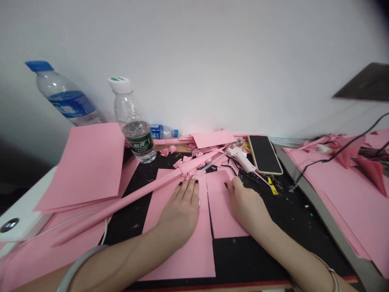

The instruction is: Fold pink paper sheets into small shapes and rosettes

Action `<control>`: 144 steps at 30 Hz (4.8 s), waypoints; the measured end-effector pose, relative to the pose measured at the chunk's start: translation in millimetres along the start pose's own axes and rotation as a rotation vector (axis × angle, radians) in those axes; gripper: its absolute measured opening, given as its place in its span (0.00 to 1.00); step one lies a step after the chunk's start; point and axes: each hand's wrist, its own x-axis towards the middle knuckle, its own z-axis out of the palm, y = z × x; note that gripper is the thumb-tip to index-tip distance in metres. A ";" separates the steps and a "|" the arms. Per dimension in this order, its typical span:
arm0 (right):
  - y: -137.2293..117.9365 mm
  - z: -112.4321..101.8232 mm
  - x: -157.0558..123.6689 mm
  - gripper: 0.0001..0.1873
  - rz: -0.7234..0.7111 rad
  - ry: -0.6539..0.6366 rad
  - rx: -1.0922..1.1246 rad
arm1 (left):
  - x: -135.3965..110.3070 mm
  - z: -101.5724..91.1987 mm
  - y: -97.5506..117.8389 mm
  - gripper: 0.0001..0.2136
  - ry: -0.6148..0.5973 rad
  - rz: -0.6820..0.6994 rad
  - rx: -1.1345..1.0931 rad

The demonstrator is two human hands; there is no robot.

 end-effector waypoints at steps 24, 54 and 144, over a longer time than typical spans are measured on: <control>20.5 -18.9 15.2 0.17 -0.210 -0.368 1.138 | 10.3 -35.8 -27.5 0.06 0.182 -0.417 -1.382; -2.6 -9.4 4.6 0.09 -0.145 -0.062 0.027 | -2.4 6.9 -7.3 0.19 0.053 0.237 -0.050; 1.8 -25.4 33.5 0.07 -0.177 -0.422 1.188 | 0.1 -21.2 -29.2 0.05 0.173 0.170 -0.707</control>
